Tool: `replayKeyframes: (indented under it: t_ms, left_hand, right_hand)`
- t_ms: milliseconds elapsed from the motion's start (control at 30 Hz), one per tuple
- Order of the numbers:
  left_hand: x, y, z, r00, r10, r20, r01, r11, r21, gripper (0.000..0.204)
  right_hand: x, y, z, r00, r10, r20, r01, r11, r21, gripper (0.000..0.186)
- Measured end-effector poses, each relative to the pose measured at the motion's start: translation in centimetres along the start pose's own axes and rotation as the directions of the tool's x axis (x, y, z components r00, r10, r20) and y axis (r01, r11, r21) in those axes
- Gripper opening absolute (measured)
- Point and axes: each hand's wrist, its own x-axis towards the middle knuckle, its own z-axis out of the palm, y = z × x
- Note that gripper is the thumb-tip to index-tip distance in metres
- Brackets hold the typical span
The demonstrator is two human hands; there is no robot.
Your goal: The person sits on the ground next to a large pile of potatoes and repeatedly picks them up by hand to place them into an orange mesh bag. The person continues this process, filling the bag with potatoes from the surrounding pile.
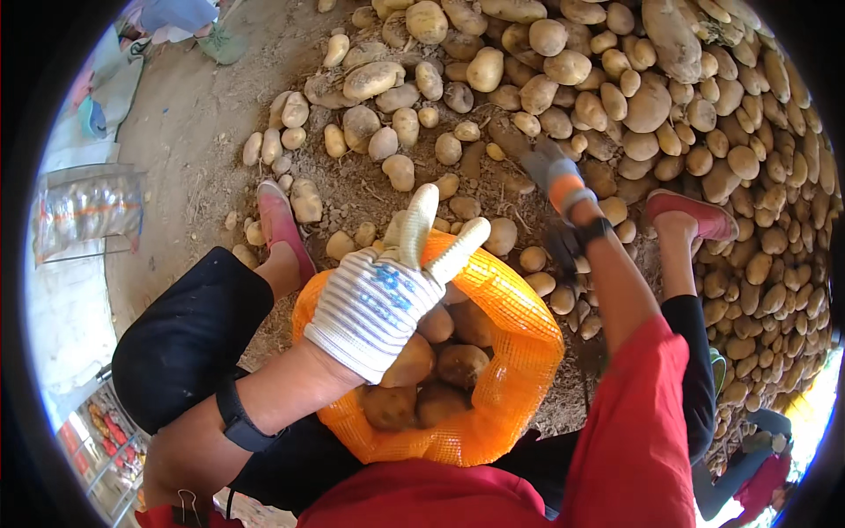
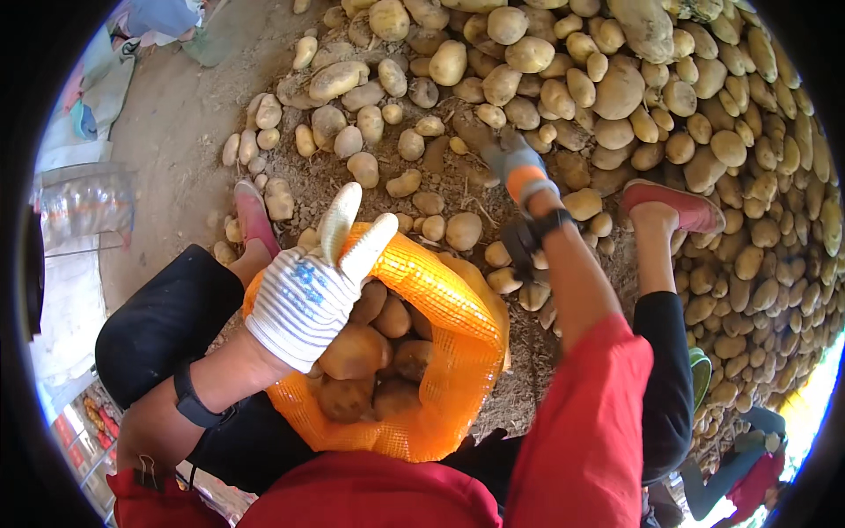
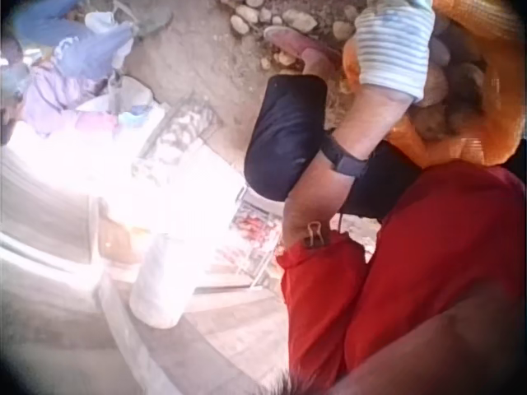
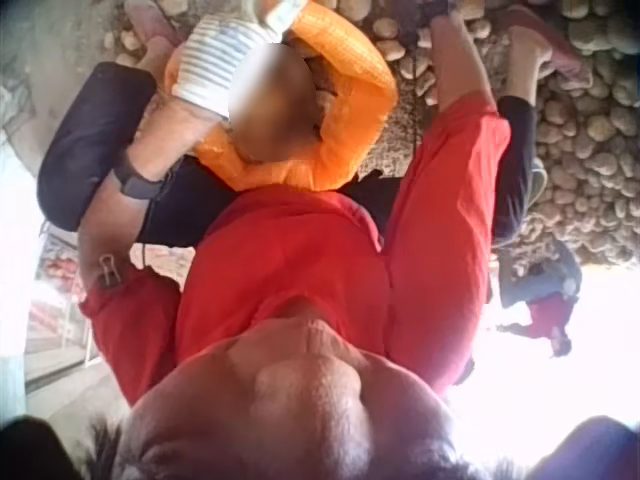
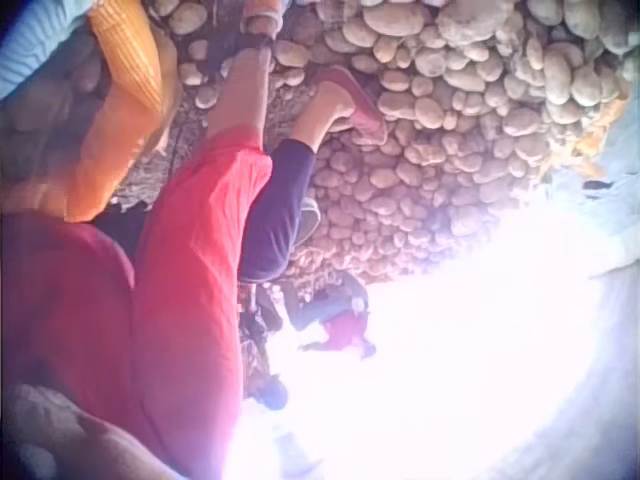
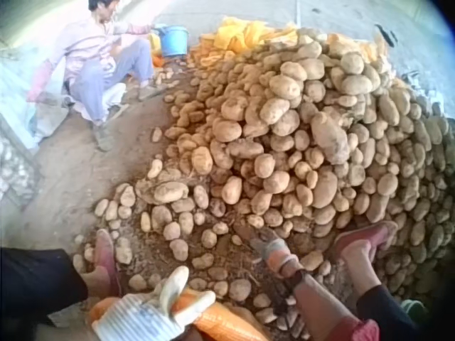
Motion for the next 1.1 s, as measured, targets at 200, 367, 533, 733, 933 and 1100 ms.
replayKeyframes:
  t_ms: [200, 367, 533, 733, 933, 1100]
  left_hand:
    - [-2.6, -0.9, 1.3, 0.999, -0.044, -0.014, 0.044, 0.999, 0.012, 0.068]
    - [-2.4, -1.2, 1.6, 0.999, -0.014, -0.049, 0.018, 0.996, 0.084, 0.072]
    - [-2.6, -0.7, 1.8, 0.996, -0.017, -0.09, 0.023, 0.997, 0.067, 0.075]
    - [-2.5, -0.8, 1.1, 0.998, -0.021, -0.06, 0.025, 0.998, 0.055, 0.075]
    - [-2.0, -0.5, 0.9, 0.997, -0.074, -0.007, 0.074, 0.997, 0.022, 0.075]
    - [-1.1, 0.6, -0.6, 0.975, -0.187, 0.118, 0.189, 0.982, -0.01, 0.075]
  right_hand:
    - [-1.8, -3.0, 2.3, 0.937, -0.067, 0.342, -0.208, 0.679, 0.704, 0.048]
    - [-0.3, -1.1, 0.1, 0.994, 0.086, 0.067, -0.106, 0.905, 0.412, 0.056]
    - [-2.2, -9.6, 4.6, 0.997, -0.029, -0.077, 0.024, 0.998, -0.066, 0.08]
    - [-0.6, -10.5, 6.3, 0.996, 0.059, -0.07, -0.055, 0.997, 0.057, 0.079]
    - [-6.5, 1.9, 0.7, 0.894, -0.121, 0.431, -0.352, 0.404, 0.844, 0.055]
    - [-16.5, -0.6, -6.8, 0.895, -0.287, 0.342, -0.383, -0.102, 0.918, 0.062]
